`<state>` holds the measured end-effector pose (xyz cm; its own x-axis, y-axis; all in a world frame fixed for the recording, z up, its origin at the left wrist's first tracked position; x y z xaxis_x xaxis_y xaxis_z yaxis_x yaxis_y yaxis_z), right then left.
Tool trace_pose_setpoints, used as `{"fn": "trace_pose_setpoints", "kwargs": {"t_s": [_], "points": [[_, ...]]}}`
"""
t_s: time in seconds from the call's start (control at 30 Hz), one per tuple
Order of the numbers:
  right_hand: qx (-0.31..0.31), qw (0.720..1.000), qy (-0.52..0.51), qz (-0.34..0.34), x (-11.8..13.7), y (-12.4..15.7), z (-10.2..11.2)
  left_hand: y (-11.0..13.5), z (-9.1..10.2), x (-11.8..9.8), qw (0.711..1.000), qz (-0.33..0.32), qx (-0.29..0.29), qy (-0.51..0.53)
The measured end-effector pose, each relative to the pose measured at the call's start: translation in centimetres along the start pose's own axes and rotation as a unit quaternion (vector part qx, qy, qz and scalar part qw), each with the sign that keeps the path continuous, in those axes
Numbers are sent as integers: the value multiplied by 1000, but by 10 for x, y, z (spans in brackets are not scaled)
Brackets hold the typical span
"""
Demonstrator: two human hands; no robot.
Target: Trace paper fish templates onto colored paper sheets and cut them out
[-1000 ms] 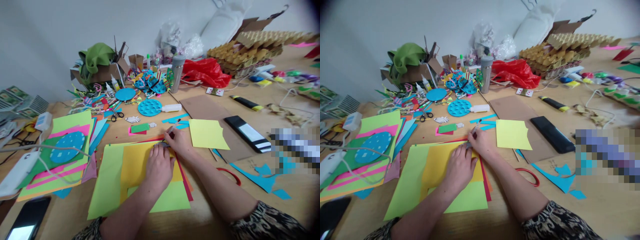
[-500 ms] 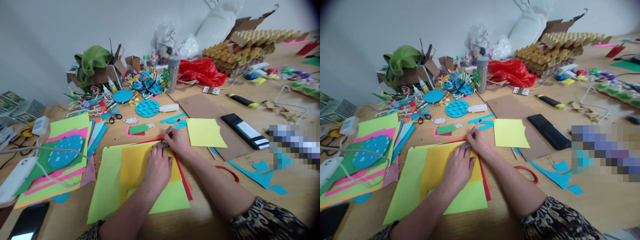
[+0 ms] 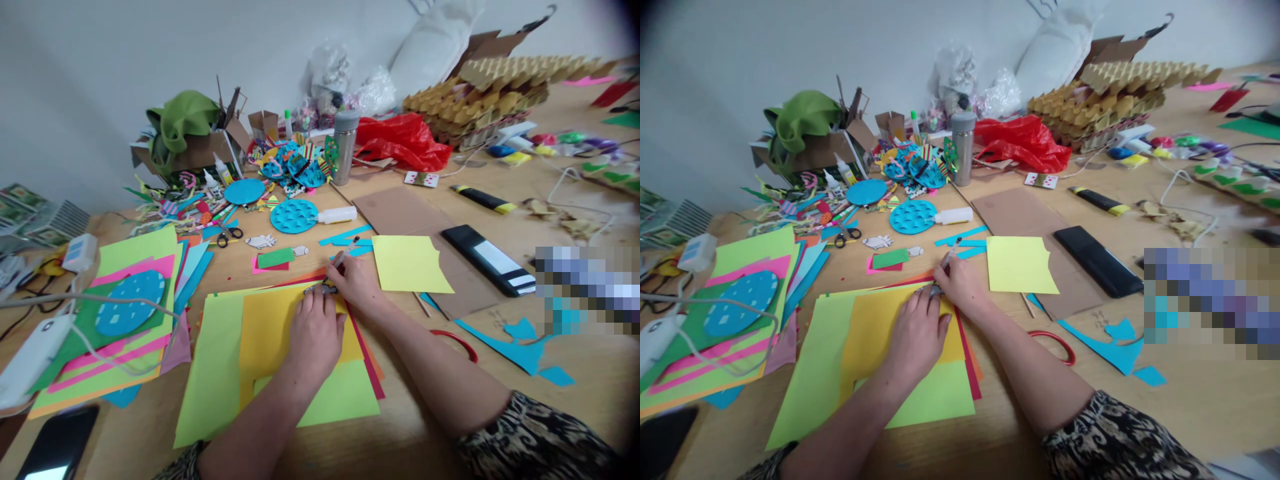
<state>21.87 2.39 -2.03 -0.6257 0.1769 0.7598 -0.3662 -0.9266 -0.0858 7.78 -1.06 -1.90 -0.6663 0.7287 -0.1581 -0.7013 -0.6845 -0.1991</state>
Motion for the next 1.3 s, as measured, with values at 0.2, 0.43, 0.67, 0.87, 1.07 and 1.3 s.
{"fn": "trace_pose_setpoints", "kwargs": {"t_s": [0.2, 0.43, 0.67, 0.87, 1.07, 1.3], "points": [[-10, 1000, 15, 2, 0, 0, 1, 0, -1, 0, 1000, 1, 0, -3], [-14, 1000, 19, 1, 1, 1, 2, 1, -1, 0, 1000, 0, 3, -2], [-25, 999, 20, 6, 1, 1, 3, 1, -1, 0, 1000, -1, -1, -7], [-28, 999, 29, 8, 0, 1, 3, 1, -1, 0, 1000, -3, 4, -5], [-33, 999, 37, 15, -3, 1, 2, 2, -3, 1, 1000, -5, -6, -6], [4, 999, 30, 18, -1, 1, 4, 1, -2, 1, 1000, -9, -12, -2]]}}
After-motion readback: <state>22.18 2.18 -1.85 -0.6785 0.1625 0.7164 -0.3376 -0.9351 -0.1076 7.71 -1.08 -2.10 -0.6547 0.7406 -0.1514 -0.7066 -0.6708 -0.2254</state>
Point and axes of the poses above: each hand's wrist, its own y-axis away from the middle knuckle, its own z-axis out of the back of the hand, x = y × z, the point moved 1 cm from there along -y, towards the middle knuckle, and after that the axes turned 3 degrees about -z, right-handed, at the moved point
